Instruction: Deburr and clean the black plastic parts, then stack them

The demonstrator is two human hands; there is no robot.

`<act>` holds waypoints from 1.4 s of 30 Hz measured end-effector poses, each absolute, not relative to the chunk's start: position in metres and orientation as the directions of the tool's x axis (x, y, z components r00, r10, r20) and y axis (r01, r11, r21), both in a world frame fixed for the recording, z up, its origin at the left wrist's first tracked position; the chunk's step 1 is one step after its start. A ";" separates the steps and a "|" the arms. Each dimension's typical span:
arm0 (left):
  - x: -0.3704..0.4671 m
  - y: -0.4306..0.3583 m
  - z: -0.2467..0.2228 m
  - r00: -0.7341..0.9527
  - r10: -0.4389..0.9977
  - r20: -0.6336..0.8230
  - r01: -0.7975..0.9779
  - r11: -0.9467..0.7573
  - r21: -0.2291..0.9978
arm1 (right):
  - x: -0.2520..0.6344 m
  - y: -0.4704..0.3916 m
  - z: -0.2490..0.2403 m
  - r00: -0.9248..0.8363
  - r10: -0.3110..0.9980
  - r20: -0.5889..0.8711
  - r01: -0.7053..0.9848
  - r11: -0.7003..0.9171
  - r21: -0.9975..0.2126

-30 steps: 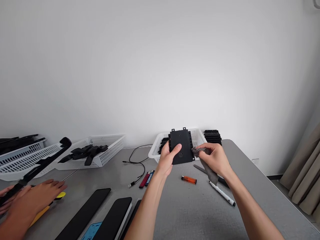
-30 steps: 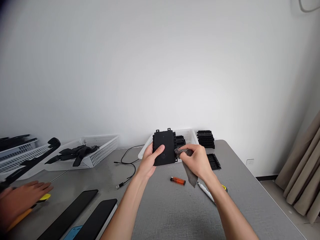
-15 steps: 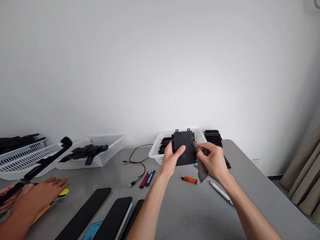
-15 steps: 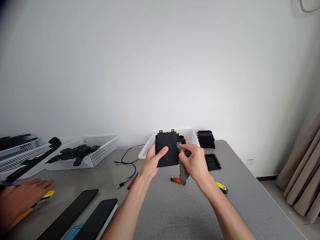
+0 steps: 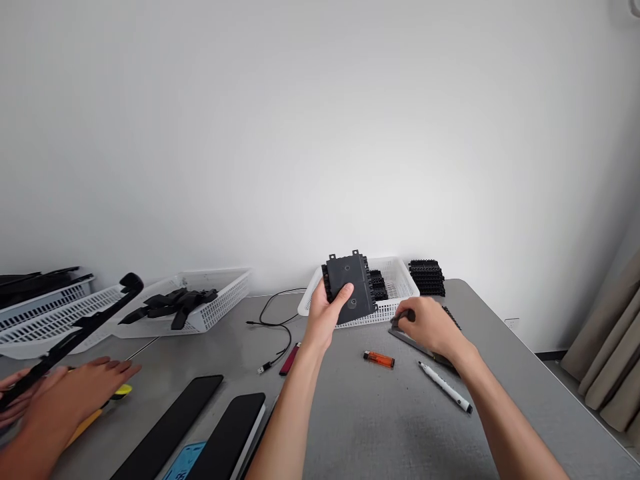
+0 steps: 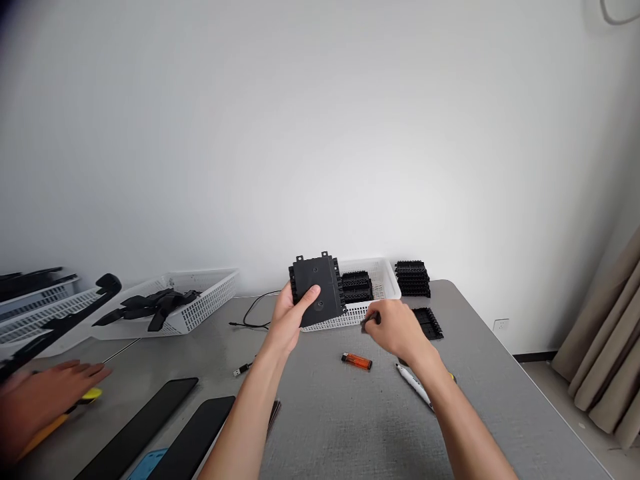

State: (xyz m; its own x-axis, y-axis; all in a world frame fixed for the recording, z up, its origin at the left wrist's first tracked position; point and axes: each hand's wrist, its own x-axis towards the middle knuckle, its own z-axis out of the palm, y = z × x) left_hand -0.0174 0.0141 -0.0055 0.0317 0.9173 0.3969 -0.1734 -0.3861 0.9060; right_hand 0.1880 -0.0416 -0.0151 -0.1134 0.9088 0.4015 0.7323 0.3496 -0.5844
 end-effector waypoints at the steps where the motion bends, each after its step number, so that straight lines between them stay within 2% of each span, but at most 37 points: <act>1: -0.017 0.014 -0.005 0.016 0.916 0.401 -0.149 -0.394 0.907 | 0.186 -0.039 -0.021 -0.189 0.917 0.353 0.730 0.371 -0.574; 4: -0.014 0.012 -0.003 0.010 0.914 0.405 -0.122 -0.401 0.908 | 0.180 -0.033 -0.038 -0.397 0.903 0.164 0.706 0.415 -0.574; 6: -0.012 0.011 -0.001 0.053 0.909 0.414 -0.164 -0.401 0.901 | 0.179 -0.030 -0.042 -0.440 0.888 0.137 0.680 0.428 -0.595; 8: -0.010 0.011 -0.002 0.122 0.905 0.408 -0.240 -0.372 0.897 | 0.181 -0.027 -0.038 -0.410 0.881 0.236 0.591 0.454 -0.667; 11: -0.006 0.012 -0.005 0.225 0.908 0.353 -0.328 -0.270 0.905 | 0.181 -0.024 -0.030 -0.322 0.859 0.399 0.297 0.492 -0.819; 13: -0.002 0.012 -0.009 0.266 0.915 0.302 -0.361 -0.195 0.912 | 0.176 -0.023 -0.028 -0.293 0.854 0.430 0.101 0.475 -0.874; 15: 0.003 0.010 -0.012 0.282 0.925 0.253 -0.373 -0.138 0.918 | 0.167 -0.023 -0.031 -0.269 0.864 0.425 0.012 0.444 -0.896; 21: 0.013 0.002 -0.017 0.313 0.905 0.290 -0.292 -0.199 0.936 | 0.149 -0.022 -0.039 -0.130 0.884 0.448 -0.028 0.449 -0.893; 25: 0.013 -0.002 -0.013 0.428 0.863 0.269 -0.345 -0.119 0.931 | 0.154 -0.021 -0.036 0.048 0.821 0.568 0.115 0.561 -0.820; 28: 0.013 -0.001 -0.008 0.381 0.845 0.374 -0.349 -0.243 0.905 | 0.159 -0.020 -0.035 0.169 0.733 0.659 0.226 0.622 -0.750; 31: 0.011 0.000 -0.004 0.285 0.845 0.453 -0.359 -0.344 0.868 | 0.161 -0.019 -0.035 0.162 0.707 0.688 0.197 0.660 -0.725; 34: 0.009 0.000 -0.002 0.183 0.881 0.435 -0.334 -0.361 0.871 | 0.161 -0.020 -0.033 0.166 0.699 0.696 0.090 0.692 -0.717; 36: 0.008 0.001 -0.003 0.125 0.912 0.392 -0.286 -0.345 0.894 | 0.161 -0.021 -0.031 0.176 0.717 0.675 -0.038 0.690 -0.723; 39: 0.007 0.004 -0.008 0.040 0.931 0.362 -0.221 -0.345 0.912 | 0.163 -0.021 -0.026 0.068 0.818 0.571 -0.261 0.567 -0.781; 42: 0.006 0.007 -0.008 0.005 0.926 0.377 -0.152 -0.372 0.916 | 0.171 -0.018 -0.024 -0.064 0.892 0.447 -0.351 0.399 -0.847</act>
